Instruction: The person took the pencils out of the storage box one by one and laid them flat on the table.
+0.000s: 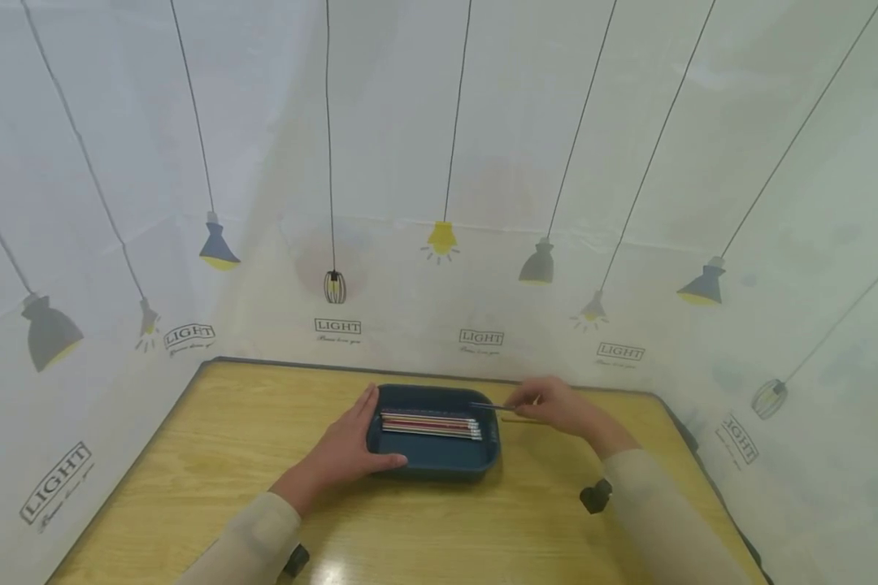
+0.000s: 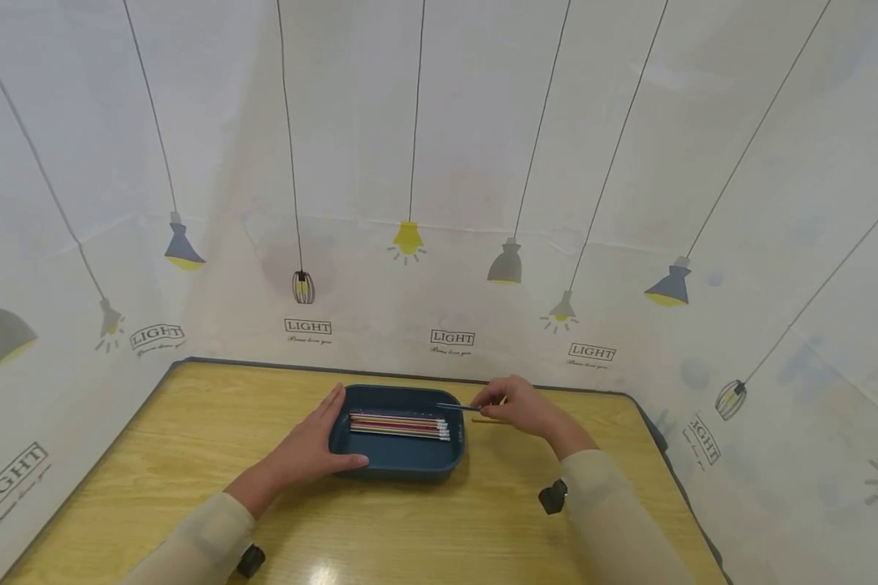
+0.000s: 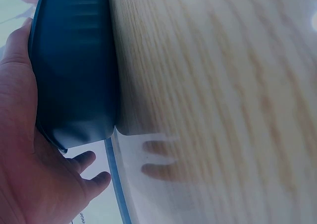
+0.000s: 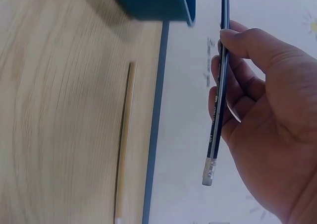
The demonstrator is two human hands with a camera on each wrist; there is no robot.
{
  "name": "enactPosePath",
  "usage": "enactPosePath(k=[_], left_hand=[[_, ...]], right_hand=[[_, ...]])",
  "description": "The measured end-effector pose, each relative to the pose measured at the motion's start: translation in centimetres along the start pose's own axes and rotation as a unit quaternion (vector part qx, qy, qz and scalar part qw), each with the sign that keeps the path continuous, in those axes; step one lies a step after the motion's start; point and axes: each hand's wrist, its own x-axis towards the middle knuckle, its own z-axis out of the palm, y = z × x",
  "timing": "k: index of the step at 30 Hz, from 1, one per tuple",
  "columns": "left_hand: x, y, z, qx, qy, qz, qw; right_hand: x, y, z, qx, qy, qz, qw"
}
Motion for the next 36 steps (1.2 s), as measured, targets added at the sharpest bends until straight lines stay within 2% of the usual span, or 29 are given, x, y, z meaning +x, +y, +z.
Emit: enactPosePath(k=[18, 26, 30, 36], left_hand=[[0.0, -0.1, 0.1, -0.004, 0.004, 0.002, 1.0], [0.0, -0.2, 0.3, -0.003, 0.003, -0.003, 1.0], [0.0, -0.2, 0.3, -0.005, 0.001, -0.004, 1.0], [0.1, -0.2, 0.3, -0.002, 0.001, -0.007, 1.0]], right_hand=[[-3.4, 3.0, -2.3, -0.009, -0.001, 0.068, 0.998], [-4.3, 4.4, -1.9, -0.007, 0.012, 0.105, 0.994], [-4.7, 5.4, -1.3, -0.008, 0.028, 0.105, 0.994], [-4.9, 6.4, -0.7, -0.019, 0.057, 0.073, 0.996]])
